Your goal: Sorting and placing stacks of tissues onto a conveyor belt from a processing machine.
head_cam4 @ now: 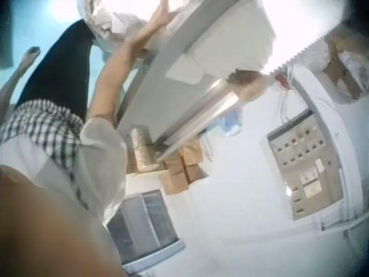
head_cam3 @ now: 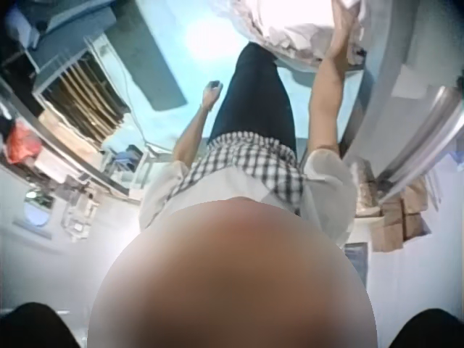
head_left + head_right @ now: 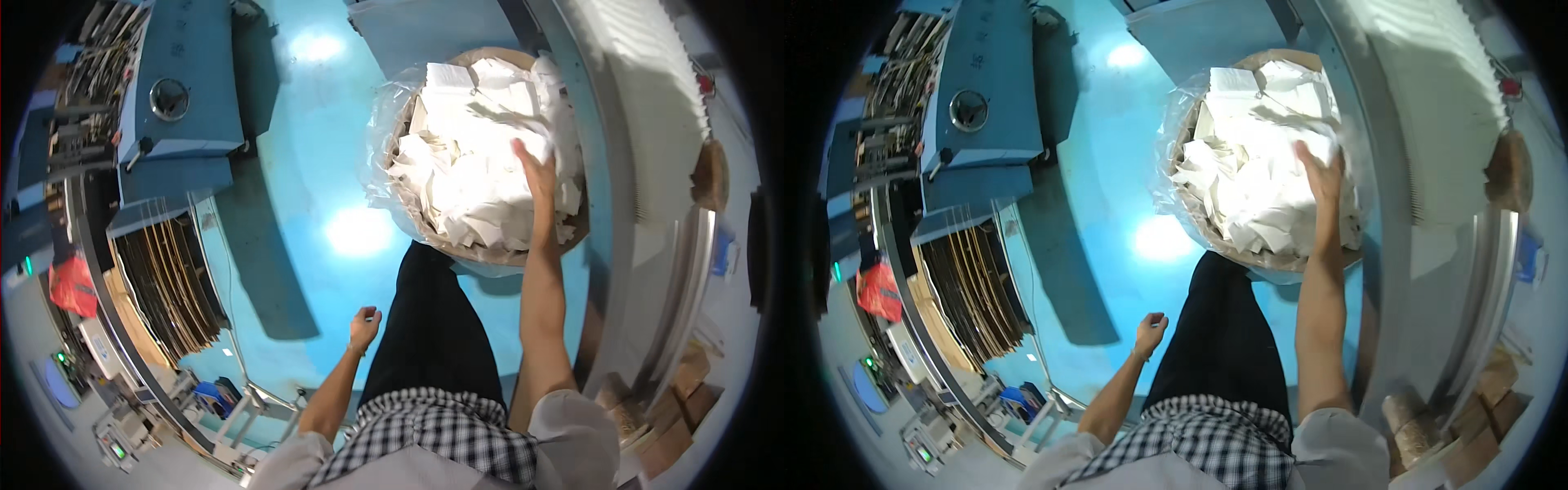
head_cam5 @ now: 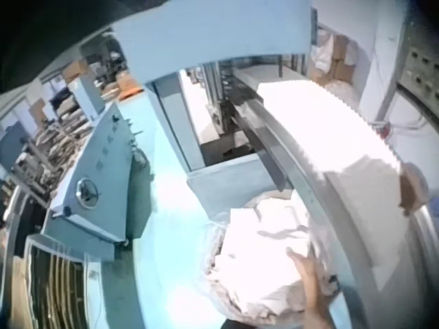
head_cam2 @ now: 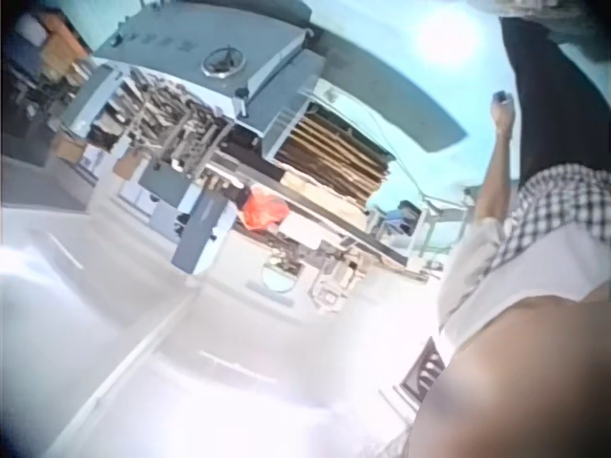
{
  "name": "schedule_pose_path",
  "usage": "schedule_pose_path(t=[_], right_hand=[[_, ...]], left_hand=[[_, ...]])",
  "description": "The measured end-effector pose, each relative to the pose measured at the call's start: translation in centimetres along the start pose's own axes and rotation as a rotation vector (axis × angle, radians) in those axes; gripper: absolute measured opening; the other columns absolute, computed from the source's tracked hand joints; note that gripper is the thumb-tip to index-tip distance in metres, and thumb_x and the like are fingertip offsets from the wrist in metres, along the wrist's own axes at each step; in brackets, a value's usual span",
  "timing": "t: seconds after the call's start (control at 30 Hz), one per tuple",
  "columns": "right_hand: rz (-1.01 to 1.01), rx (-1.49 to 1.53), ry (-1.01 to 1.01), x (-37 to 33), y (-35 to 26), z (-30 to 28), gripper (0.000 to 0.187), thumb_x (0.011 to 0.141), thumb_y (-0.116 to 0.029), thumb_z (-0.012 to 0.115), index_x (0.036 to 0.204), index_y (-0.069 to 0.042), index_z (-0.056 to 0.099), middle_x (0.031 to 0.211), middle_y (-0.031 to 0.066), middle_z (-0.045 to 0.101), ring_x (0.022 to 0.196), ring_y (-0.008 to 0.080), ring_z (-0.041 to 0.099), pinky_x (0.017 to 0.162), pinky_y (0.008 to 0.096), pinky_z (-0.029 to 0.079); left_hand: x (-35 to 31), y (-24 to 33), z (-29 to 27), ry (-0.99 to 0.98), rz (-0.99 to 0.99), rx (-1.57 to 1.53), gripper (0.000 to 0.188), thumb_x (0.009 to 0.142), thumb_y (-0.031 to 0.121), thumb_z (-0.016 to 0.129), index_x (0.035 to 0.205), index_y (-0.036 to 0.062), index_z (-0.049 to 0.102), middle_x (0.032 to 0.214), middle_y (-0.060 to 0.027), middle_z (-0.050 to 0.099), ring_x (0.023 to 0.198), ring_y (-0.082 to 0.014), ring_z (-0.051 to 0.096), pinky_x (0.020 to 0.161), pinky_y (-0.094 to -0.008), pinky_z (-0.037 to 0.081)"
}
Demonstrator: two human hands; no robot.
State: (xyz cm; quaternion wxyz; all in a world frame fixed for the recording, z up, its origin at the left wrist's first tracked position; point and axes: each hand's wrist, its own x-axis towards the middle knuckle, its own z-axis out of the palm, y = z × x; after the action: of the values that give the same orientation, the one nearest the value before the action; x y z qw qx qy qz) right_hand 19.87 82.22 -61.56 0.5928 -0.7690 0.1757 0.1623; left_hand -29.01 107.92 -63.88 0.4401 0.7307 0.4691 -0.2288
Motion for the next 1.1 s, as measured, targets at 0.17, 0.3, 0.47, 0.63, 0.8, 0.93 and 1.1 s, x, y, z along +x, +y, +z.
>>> schedule_pose_path(t=[0.17, 0.3, 0.47, 0.63, 0.8, 0.93, 1.1], right_hand=[[-0.169, -1.144, -0.253, -0.2, 2.5, 10.0, 0.104, 0.068, -0.054, 0.08, 0.153, -0.016, 0.032, 0.156, 0.0182, 0.032, 0.139, 0.0372, 0.037, 0.106, 0.0505, 0.043], [-0.138, -1.221, -0.367, -2.3, 7.8, 9.9, 0.079, 0.072, -0.042, 0.075, 0.14, -0.01, 0.05, 0.1, 0.0214, 0.07, 0.09, 0.0423, 0.067, 0.084, 0.0489, 0.053], [-0.288, -1.072, -0.182, 0.5, 2.2, 9.8, 0.078, 0.07, -0.043, 0.078, 0.139, -0.013, 0.054, 0.119, 0.0219, 0.064, 0.106, 0.0408, 0.061, 0.094, 0.0484, 0.048], [-0.437, -1.381, 0.222, 11.5, -1.6, 7.6, 0.074, 0.069, -0.047, 0.079, 0.134, -0.018, 0.061, 0.155, 0.0099, 0.037, 0.143, 0.0397, 0.026, 0.105, 0.0658, 0.026], [-0.51, -1.129, 0.206, 21.0, 3.5, 0.9, 0.07, 0.07, -0.049, 0.079, 0.123, -0.006, 0.063, 0.113, 0.0186, 0.068, 0.101, 0.0333, 0.067, 0.088, 0.0357, 0.051], [0.102, -0.728, -0.191, 13.0, -0.3, 6.4, 0.065, 0.068, -0.048, 0.08, 0.115, -0.004, 0.066, 0.11, 0.0151, 0.069, 0.1, 0.0318, 0.067, 0.085, 0.0431, 0.053], [-0.181, -0.92, 0.174, 0.1, 8.4, 1.2, 0.077, 0.062, -0.026, 0.087, 0.127, -0.002, 0.053, 0.112, 0.024, 0.065, 0.104, 0.0429, 0.063, 0.09, 0.05, 0.05]], left_hand=[[3.4, 4.8, -0.7, 0.006, 0.135, 0.016, 0.038, 0.092, 0.027, 0.069, 0.116, -0.0022, 0.065, 0.104, -0.0171, 0.072, 0.096, -0.0247, 0.07, 0.084, -0.0359, 0.055], [6.9, 14.6, -0.2, 0.024, 0.379, -0.13, 0.03, 0.093, 0.019, 0.066, 0.115, -0.0021, 0.063, 0.1, -0.0171, 0.071, 0.088, -0.0246, 0.071, 0.078, -0.0343, 0.056], [9.2, 20.9, -0.1, -0.048, 0.59, 0.027, 0.04, 0.089, 0.017, 0.069, 0.123, 0.0019, 0.058, 0.117, -0.0191, 0.063, 0.106, -0.0347, 0.062, 0.091, -0.042, 0.049], [11.7, 28.9, 1.3, -0.021, 0.977, 0.196, 0.08, 0.074, 0.016, 0.083, 0.145, 0.0143, 0.045, 0.148, -0.0216, 0.035, 0.132, -0.0442, 0.038, 0.107, -0.0501, 0.036], [18.7, 37.4, 5.6, -0.021, 1.136, 0.485, 0.102, 0.06, 0.025, 0.092, 0.148, 0.0308, 0.042, 0.162, -0.019, 0.015, 0.148, -0.0448, 0.017, 0.111, -0.0622, 0.031], [28.5, 36.8, 4.7, -0.1, 1.1, 0.457, 0.096, 0.056, 0.045, 0.091, 0.14, 0.0262, 0.049, 0.144, -0.0254, 0.037, 0.134, -0.0468, 0.036, 0.096, -0.0578, 0.046], [26.1, 35.7, 8.0, -0.078, 0.92, 0.372, 0.056, 0.069, 0.032, 0.083, 0.114, 0.0147, 0.054, 0.102, -0.0275, 0.05, 0.086, -0.0454, 0.056, 0.079, -0.0479, 0.051]])
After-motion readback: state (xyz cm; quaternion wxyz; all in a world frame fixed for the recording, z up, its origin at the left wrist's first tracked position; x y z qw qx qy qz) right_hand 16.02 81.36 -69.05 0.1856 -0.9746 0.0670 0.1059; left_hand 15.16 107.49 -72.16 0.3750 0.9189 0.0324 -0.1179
